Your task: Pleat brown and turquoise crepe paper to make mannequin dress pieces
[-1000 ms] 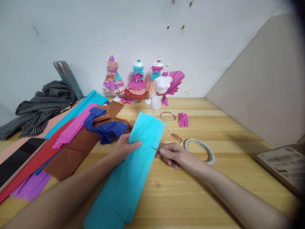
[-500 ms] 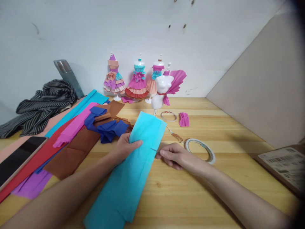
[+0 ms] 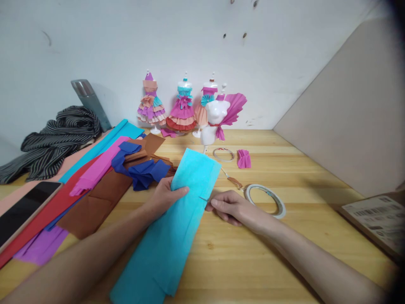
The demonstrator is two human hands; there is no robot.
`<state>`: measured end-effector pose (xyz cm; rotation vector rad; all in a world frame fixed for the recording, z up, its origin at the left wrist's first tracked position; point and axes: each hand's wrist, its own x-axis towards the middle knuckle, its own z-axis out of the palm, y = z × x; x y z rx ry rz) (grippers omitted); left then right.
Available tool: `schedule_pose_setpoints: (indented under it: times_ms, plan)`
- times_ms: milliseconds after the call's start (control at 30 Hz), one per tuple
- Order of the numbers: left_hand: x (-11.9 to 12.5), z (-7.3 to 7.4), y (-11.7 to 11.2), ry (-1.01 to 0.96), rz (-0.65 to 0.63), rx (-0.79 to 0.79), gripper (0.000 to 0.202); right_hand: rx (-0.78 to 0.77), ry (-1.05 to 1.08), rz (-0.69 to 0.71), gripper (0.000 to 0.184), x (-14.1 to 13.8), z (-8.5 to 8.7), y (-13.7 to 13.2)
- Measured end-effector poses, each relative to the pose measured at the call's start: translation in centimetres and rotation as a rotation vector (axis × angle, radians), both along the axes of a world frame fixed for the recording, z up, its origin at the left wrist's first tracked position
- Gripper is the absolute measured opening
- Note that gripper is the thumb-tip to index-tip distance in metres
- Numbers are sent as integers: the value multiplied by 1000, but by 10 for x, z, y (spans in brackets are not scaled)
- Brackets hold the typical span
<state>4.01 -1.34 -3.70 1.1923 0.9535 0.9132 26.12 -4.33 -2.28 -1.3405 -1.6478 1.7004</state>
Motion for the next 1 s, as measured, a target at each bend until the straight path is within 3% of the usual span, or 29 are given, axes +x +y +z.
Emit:
schedule_pose_setpoints:
  times_ms: [1000]
  plan:
    - [1,1,0,-17,39,-19,40,-22,43,-22,51,0,1,0]
